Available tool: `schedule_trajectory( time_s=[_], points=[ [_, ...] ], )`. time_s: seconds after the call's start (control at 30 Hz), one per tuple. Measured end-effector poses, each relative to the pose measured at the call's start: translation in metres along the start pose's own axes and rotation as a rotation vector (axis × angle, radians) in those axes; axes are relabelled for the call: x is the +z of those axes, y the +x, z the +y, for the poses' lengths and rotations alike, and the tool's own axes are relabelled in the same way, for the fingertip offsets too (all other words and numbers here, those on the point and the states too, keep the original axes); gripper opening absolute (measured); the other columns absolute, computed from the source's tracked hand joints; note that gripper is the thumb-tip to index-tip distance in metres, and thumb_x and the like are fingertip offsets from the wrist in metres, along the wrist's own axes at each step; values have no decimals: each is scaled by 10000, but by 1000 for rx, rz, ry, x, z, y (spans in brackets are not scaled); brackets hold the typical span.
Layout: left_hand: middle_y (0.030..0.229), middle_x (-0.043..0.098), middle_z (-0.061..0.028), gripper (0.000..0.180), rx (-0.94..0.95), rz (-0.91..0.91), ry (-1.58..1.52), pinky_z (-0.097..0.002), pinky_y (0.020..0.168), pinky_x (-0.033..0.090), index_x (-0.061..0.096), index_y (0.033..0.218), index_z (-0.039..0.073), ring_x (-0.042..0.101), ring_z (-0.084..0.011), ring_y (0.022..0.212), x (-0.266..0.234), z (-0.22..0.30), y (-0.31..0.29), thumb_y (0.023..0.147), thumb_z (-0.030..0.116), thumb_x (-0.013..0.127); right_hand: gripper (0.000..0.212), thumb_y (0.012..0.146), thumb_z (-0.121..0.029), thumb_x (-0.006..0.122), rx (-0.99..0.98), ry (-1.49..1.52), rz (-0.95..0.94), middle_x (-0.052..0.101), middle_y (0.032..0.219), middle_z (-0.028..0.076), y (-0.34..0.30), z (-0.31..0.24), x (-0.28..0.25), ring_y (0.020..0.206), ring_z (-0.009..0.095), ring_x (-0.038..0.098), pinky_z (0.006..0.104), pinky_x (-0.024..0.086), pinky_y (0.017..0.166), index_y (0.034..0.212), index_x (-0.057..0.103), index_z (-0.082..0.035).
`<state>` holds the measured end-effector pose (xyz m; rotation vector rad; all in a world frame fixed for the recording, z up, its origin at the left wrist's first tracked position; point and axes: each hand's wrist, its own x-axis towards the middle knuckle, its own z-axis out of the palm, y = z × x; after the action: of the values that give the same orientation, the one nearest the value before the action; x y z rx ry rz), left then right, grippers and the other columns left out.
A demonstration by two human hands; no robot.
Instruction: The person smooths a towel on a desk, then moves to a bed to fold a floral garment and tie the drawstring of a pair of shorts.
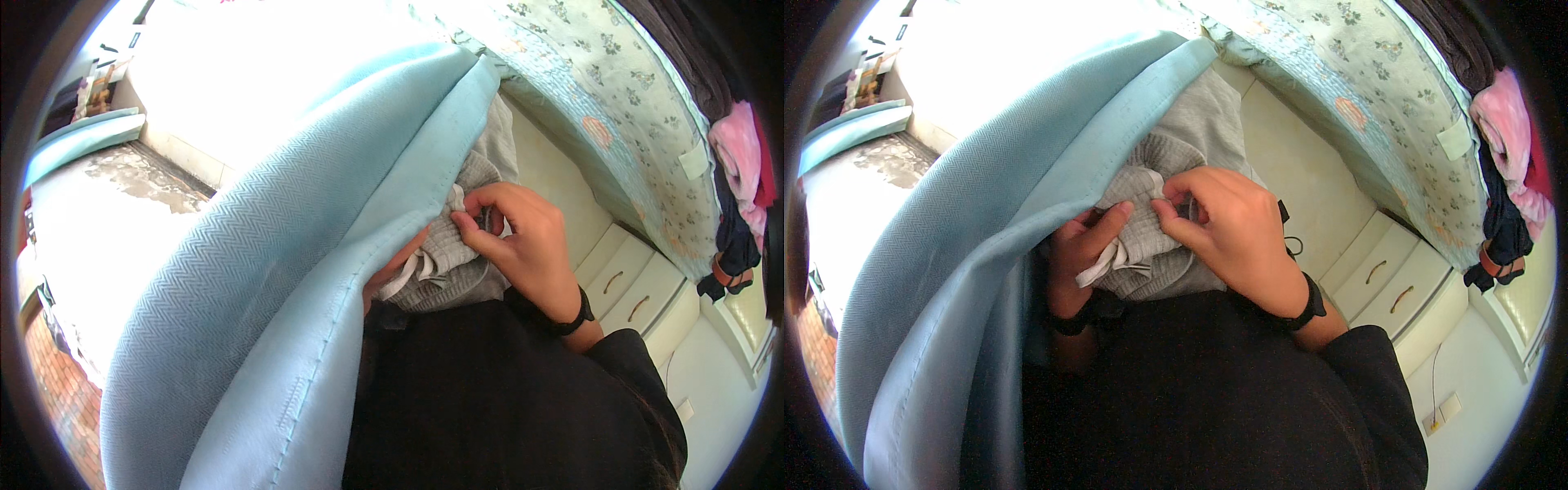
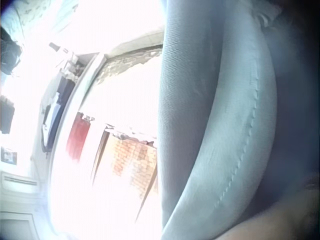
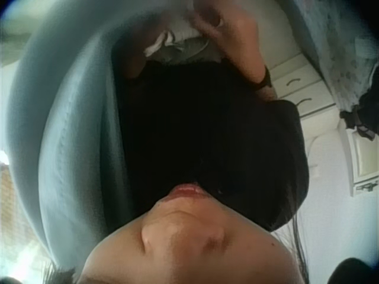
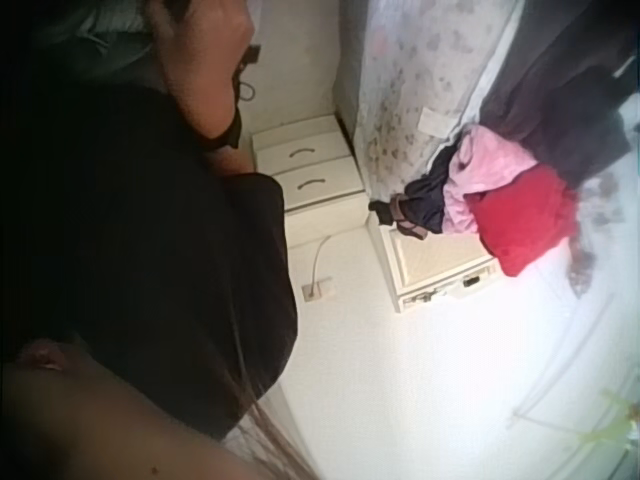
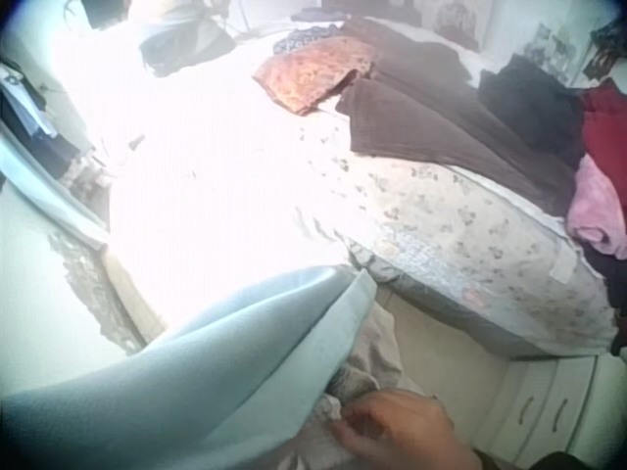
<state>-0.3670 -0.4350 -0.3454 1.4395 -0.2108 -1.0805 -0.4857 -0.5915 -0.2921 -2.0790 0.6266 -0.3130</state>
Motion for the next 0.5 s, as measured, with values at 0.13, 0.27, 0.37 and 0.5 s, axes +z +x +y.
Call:
schedule_trajectory(
  time_s=[0.13,0.27,0.37,0.5],
  points=[
    [1005,622,-81,258,-22,-42,34,-266,814,467,575,1079,-39,593,-142,909,-4,-2,-3,833,23,624,143,675,-74,694,-4,-11,28,591,685,51,0,3,6,573,199,569,308,449,525,780,599,-52],
    [972,624,-69,245,37,-46,94,-269,790,475,583,1061,-29,595,-127,895,-4,-2,0,826,15,635,148,657,-56,679,-79,-74,76,586,680,57,1,9,9,587,221,574,321,452,535,778,595,-57],
    [971,624,-69,245,60,-46,105,-269,787,476,584,1060,-28,595,-127,892,-4,-1,0,825,14,637,144,652,-51,673,-60,-72,75,581,675,64,0,8,10,596,235,577,328,454,542,768,588,-59],
    [968,624,-68,246,85,-54,113,-269,783,476,584,1059,-27,595,-126,889,-4,1,0,823,14,639,138,657,-48,667,-37,-71,62,574,668,66,2,9,10,592,229,575,322,451,536,766,582,-57]
  ],
)
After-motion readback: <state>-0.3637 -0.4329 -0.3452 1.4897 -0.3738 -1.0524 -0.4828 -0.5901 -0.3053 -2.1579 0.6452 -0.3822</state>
